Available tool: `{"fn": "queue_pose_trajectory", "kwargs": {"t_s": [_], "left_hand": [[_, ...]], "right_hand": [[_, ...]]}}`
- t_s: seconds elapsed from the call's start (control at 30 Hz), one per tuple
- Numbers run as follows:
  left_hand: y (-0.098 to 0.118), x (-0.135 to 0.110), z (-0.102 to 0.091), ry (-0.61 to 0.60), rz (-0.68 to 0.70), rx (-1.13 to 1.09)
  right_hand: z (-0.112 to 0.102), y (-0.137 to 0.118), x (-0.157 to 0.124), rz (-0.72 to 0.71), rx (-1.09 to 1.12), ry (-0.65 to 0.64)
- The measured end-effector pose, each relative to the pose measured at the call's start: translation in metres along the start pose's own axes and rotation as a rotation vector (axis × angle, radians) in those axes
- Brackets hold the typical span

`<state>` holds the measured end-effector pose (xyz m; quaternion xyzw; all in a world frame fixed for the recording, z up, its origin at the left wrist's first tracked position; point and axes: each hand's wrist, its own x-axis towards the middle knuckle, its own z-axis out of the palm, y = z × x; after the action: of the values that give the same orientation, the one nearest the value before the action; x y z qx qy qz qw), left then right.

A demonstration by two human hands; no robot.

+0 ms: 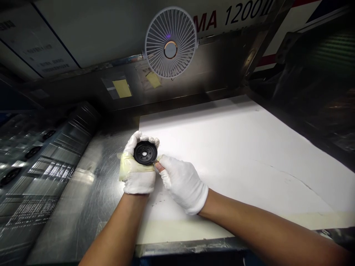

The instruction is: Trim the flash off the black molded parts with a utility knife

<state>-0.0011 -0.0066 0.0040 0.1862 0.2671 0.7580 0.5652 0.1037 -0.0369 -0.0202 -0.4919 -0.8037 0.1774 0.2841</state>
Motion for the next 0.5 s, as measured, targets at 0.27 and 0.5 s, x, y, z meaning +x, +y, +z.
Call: {"fn": "queue_pose_trajectory", "kwargs": {"t_s": [0.27,0.5], "left_hand": [[-0.0023,-0.0028,0.0019,0.007,0.035,0.025],[0.0023,-0.0049,-0.0039,-0.032,-0.121,0.104]], "right_hand": [[-0.0005,-0.0007,0.0,0.027,-0.014,0.007],[0.0003,0.0015,-0.0026,-0.022,0.005,0.022]]}}
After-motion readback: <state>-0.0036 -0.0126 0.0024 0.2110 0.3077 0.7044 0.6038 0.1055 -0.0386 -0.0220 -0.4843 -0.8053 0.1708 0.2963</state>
